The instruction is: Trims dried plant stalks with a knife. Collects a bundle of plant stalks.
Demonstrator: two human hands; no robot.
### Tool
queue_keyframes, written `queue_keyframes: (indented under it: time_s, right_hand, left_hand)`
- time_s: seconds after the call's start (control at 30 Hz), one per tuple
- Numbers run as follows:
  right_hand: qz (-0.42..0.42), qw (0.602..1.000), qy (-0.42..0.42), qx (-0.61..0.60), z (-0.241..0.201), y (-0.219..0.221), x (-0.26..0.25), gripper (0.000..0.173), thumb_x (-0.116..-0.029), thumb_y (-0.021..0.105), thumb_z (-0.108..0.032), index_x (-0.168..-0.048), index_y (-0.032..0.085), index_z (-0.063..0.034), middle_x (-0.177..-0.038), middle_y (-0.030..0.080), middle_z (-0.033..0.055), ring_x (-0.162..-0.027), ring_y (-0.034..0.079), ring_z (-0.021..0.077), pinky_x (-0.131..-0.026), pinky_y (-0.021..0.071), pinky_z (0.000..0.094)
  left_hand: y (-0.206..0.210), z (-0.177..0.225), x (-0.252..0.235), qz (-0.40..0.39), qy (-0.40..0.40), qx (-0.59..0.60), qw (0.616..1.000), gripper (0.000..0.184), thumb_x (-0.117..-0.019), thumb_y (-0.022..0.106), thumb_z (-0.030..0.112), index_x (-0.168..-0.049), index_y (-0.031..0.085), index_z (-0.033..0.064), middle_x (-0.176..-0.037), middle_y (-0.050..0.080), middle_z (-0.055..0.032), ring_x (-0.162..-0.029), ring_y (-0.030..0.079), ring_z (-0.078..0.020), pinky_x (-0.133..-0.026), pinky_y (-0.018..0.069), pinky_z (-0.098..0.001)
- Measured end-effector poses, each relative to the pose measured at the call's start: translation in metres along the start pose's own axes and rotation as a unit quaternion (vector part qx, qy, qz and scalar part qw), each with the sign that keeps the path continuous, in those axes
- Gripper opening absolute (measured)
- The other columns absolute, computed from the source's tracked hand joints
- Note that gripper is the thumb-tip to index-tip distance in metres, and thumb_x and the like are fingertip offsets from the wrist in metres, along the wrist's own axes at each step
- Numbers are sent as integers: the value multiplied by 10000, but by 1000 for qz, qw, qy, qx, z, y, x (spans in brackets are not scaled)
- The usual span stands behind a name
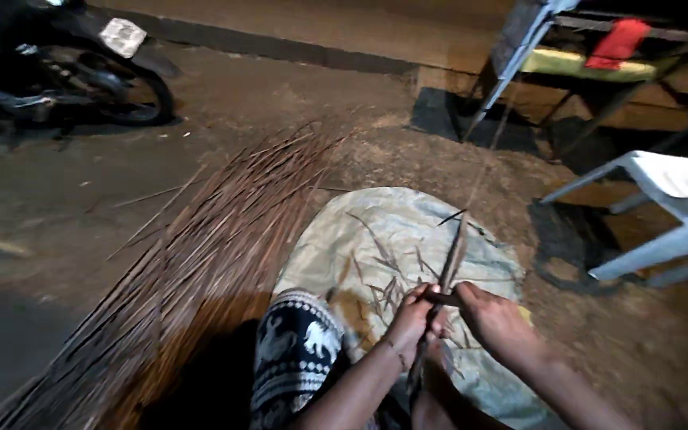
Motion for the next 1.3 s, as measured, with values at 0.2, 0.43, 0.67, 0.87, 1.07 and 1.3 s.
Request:
queue_keyframes:
  time_s: [0.2, 0.43, 0.67, 0.87, 1.07, 1.3]
  right_hand:
    - [18, 998, 21, 55, 27, 4, -3, 60, -899, 636, 25, -941, 677, 37, -810, 678, 205, -614, 696, 369, -524, 569, 484]
    - [-92, 953, 278, 80, 121, -19, -7, 283, -1051, 429, -17, -1274, 580, 68, -1125, 655, 317, -886, 690, 515, -726, 542, 621]
    - [-101, 915, 389, 38, 166, -68, 13, 345, -1067, 424, -72, -1378, 538, 25, -1194, 652, 326, -1043, 657, 542, -843, 494, 680]
    - [-131, 972, 176, -85, 46, -11, -4, 234, -1011, 512, -40, -1192, 649, 19, -1043, 707, 249, -844, 713, 459, -714, 556, 616]
    - [10, 999, 32, 2, 12, 6, -5, 81, -897, 634, 9, -967, 675, 13, -810, 675, 182, -588, 686, 344, -501, 561, 465]
    - [-63, 972, 220, 47, 90, -9, -6, 244, -1013, 464, 15, -1185, 632, 53, -1053, 683, 283, -812, 705, 477, -666, 552, 593]
  left_hand:
    - [6, -7, -7, -11, -9, -26, 1000, 213, -1130, 319, 159, -1155, 508, 65, -565, 398, 70, -435, 412, -13, -457, 419, -146]
    - [15, -26, 3, -55, -50, -99, 992, 245, -1134, 327, 201, -1063, 530, 85, -544, 417, 78, -425, 420, -3, -451, 419, -139]
    - [13, -28, 5, -58, -68, -32, 995, 299, -1136, 301, 214, -953, 513, 109, -527, 394, 85, -409, 399, -12, -472, 450, -153]
    - [7, -12, -2, -111, -39, 161, 980, 443, -1132, 205, 220, -857, 548, 166, -486, 432, 123, -392, 440, 28, -470, 458, -119]
    - [1, -15, 2, -132, -59, 209, 967, 439, -1112, 215, 160, -841, 560, 164, -494, 450, 122, -399, 458, 36, -463, 455, -107]
    - [21, -32, 7, -174, -119, 189, 959, 399, -1121, 221, 175, -886, 542, 158, -496, 432, 122, -397, 445, 39, -457, 440, -98]
Point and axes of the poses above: each hand's wrist, its own x-axis away from the middle knuckle, its own y-axis out of the palm, z = x × y, the point moved 8 cm from there along -x, towards the middle knuckle
